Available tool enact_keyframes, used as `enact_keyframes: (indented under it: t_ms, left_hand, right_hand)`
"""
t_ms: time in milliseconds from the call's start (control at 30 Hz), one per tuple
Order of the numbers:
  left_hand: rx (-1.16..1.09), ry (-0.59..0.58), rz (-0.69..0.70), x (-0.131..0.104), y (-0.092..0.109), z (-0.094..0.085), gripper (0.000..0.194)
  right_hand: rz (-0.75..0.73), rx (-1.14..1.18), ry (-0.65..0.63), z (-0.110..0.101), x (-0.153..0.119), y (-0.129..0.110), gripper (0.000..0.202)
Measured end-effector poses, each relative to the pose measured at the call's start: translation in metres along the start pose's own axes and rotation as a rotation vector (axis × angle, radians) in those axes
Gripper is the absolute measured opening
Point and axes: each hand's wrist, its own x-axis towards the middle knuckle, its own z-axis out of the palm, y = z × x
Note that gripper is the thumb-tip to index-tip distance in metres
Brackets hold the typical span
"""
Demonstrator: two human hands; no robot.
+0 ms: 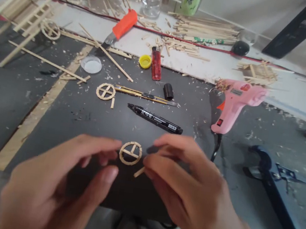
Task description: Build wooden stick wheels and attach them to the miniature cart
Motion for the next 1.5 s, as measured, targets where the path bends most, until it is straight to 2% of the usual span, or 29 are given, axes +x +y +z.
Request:
enact_keyframes:
  t_ms: [100, 167, 267, 333, 400, 467, 600, 667, 733, 800, 900, 1000, 1133, 1233, 1333, 1433, 1500]
  left_hand:
    - [0.123, -0.074, 0.102, -0.007, -0.004, 0.012, 0.029]
    - [0.148, -0.114, 0.154, -0.003, -0.008, 0.020, 0.037]
    - [0.066, -0.200, 0.233, 0.006, -0.011, 0.026, 0.051]
    - [0.020, -0.224, 0.228, 0.009, -0.011, 0.025, 0.065]
    - [-0.005, -0.195, 0.195, 0.007, -0.010, 0.022, 0.072]
    - [-0.029, -0.151, 0.189, 0.003, -0.009, 0.016, 0.064]
    - [-0.054, -0.118, 0.289, -0.006, -0.009, 0.006, 0.024]
    - [-0.059, -0.126, 0.312, -0.008, -0.011, 0.003, 0.018]
    - [-0.047, -0.108, 0.273, -0.010, -0.013, 0.002, 0.014]
    - [-0.001, -0.055, 0.174, -0.011, -0.015, 0.003, 0.010]
    - [0.081, 0.015, 0.020, -0.011, -0.018, 0.005, 0.011]
    - [0.091, 0.007, -0.007, -0.008, -0.019, 0.006, 0.011]
    - [0.065, 0.023, -0.030, -0.005, -0.014, 0.007, 0.015]
    - [0.073, 0.030, -0.054, -0.006, -0.011, 0.009, 0.019]
    - [0.101, 0.027, -0.080, -0.009, -0.014, 0.012, 0.022]
    - [0.091, 0.007, -0.029, -0.011, -0.023, 0.014, 0.015]
    - [0.033, -0.009, 0.046, -0.011, -0.028, 0.014, 0.010]
  right_hand:
    - [-0.026, -0.061, -0.122, 0.001, 0.005, -0.001, 0.022]
    - [0.009, -0.043, -0.102, 0.001, 0.005, 0.003, 0.021]
    - [0.006, 0.091, -0.028, 0.002, 0.003, 0.012, 0.020]
    - [0.007, 0.147, -0.018, 0.002, 0.000, 0.016, 0.021]
    - [0.059, 0.143, -0.048, 0.003, -0.003, 0.016, 0.016]
    - [0.089, 0.147, -0.089, 0.004, -0.004, 0.014, 0.011]
    - [-0.046, 0.191, -0.098, 0.007, -0.003, 0.006, 0.020]
    - [-0.081, 0.229, -0.094, 0.010, -0.003, 0.003, 0.021]
    - [-0.068, 0.233, -0.109, 0.009, -0.004, 0.003, 0.018]
    - [-0.037, 0.160, -0.081, 0.006, -0.004, 0.004, 0.016]
    - [0.041, -0.102, 0.013, -0.005, 0.000, 0.011, 0.016]
    - [0.095, -0.371, -0.034, -0.013, 0.015, 0.020, 0.028]
    - [-0.091, -0.595, -0.177, -0.006, 0.043, 0.034, 0.037]
    - [-0.240, -0.650, -0.244, 0.000, 0.055, 0.040, 0.048]
    - [-0.198, -0.497, -0.236, -0.003, 0.052, 0.038, 0.047]
    - [-0.106, -0.059, -0.185, -0.012, 0.039, 0.036, 0.036]
    - [-0.140, 0.218, -0.174, -0.014, 0.029, 0.037, 0.033]
